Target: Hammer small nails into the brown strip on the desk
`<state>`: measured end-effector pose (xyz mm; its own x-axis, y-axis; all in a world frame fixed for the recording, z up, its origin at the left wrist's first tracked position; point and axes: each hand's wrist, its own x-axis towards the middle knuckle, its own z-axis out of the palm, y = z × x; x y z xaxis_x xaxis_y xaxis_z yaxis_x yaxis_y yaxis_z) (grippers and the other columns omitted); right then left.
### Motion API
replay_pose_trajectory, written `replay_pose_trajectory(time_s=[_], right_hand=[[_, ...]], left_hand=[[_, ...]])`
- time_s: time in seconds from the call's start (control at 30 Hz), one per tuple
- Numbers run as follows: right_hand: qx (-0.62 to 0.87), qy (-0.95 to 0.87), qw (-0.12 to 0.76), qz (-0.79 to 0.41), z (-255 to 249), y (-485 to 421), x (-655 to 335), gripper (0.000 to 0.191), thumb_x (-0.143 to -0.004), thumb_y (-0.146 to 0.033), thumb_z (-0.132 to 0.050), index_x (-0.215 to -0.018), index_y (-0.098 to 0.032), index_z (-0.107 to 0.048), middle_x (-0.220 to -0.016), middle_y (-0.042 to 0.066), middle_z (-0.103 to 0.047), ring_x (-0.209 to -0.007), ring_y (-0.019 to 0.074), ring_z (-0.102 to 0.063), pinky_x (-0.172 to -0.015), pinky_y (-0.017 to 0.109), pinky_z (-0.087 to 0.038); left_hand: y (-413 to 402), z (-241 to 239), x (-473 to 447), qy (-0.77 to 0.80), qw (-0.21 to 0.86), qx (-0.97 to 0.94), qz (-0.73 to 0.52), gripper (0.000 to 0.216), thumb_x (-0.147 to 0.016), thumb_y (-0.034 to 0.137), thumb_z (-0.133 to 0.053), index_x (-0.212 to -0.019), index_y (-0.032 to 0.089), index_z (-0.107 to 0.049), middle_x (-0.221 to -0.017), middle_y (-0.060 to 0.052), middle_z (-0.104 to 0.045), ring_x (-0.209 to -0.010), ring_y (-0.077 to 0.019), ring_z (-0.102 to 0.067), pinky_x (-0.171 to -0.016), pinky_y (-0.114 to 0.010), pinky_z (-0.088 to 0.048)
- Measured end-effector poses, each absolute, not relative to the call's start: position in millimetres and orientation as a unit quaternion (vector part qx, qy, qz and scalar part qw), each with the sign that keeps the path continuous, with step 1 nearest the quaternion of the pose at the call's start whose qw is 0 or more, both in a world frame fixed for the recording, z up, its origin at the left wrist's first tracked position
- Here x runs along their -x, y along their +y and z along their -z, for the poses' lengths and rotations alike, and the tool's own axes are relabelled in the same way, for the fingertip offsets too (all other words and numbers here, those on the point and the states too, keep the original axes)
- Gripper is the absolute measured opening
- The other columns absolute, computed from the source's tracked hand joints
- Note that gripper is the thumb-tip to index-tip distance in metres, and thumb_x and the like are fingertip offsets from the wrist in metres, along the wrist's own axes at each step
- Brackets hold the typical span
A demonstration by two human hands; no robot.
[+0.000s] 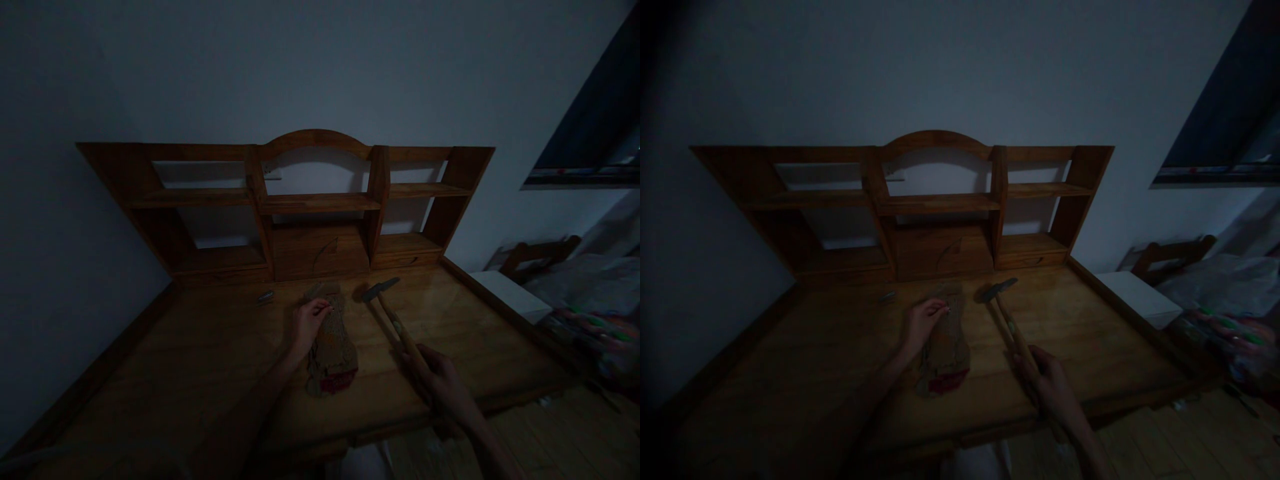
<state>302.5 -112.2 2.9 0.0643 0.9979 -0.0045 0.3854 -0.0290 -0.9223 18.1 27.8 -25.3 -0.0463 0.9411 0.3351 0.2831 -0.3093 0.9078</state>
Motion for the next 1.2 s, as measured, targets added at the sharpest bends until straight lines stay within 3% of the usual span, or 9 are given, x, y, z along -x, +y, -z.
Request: replay_pose_trajectory(time_s=[0.47, 0.63, 0.83, 1.03, 1.2], right_hand=[[0.612, -0.573, 0.392, -0.378, -3, -112, -303, 0.048, -0.084, -0.057, -0.052, -0.095, -0.012, -0.067, -0.071, 0.004, -0.065, -0.062, 0.0168, -0.058, -0.049, 0.022, -0.040], [0.599, -0.580, 0.400, -0.381, -6, -113, -303, 0.042, -0.085, -0.052, -0.055, -0.097, -0.013, -0.065, -0.080, 0.005, -0.067, -0.072, 0.0184, -0.060, -0.057, 0.023, -0.044], [0.603, -0.570, 0.397, -0.392, -9, -116, -296, 0.042, -0.086, -0.054, -0.051, -0.090, -0.014, -0.064, -0.067, 0.001, -0.060, -0.058, 0.0148, -0.055, -0.045, 0.021, -0.037], [0.601, -0.574, 0.431, -0.352, -15, -124, -282, 0.040, -0.087, -0.052, -0.052, -0.105, -0.018, -0.063, -0.084, 0.006, -0.068, -0.079, 0.0212, -0.064, -0.061, 0.024, -0.048], [0.606, -0.613, 0.414, -0.294, -33, -127, -275, 0.040, -0.088, -0.050, -0.052, -0.115, -0.021, -0.060, -0.109, 0.008, -0.068, -0.101, 0.0247, -0.063, -0.081, 0.026, -0.049]], left_hand=[[25, 20, -19, 0.502, 0.305, -0.635, -0.502, 0.015, -0.075, 0.036, -0.068, -0.079, 0.021, -0.070, -0.082, -0.004, -0.072, -0.075, -0.0199, -0.069, -0.065, -0.027, -0.052], [27, 21, -19, 0.488, 0.299, -0.648, -0.503, 0.016, -0.075, 0.036, -0.067, -0.078, 0.021, -0.069, -0.078, -0.004, -0.072, -0.071, -0.0191, -0.068, -0.063, -0.026, -0.052], [29, 20, -20, 0.488, 0.308, -0.653, -0.490, 0.016, -0.074, 0.037, -0.068, -0.074, 0.021, -0.070, -0.074, -0.003, -0.071, -0.068, -0.0186, -0.067, -0.058, -0.024, -0.048], [30, 21, -20, 0.500, 0.299, -0.656, -0.479, 0.011, -0.071, 0.032, -0.070, -0.072, 0.021, -0.069, -0.070, -0.002, -0.071, -0.065, -0.0176, -0.066, -0.057, -0.023, -0.045], [28, 21, -20, 0.504, 0.286, -0.662, -0.476, 0.007, -0.075, 0.028, -0.067, -0.075, 0.021, -0.069, -0.072, -0.001, -0.071, -0.067, -0.0173, -0.066, -0.059, -0.023, -0.045]])
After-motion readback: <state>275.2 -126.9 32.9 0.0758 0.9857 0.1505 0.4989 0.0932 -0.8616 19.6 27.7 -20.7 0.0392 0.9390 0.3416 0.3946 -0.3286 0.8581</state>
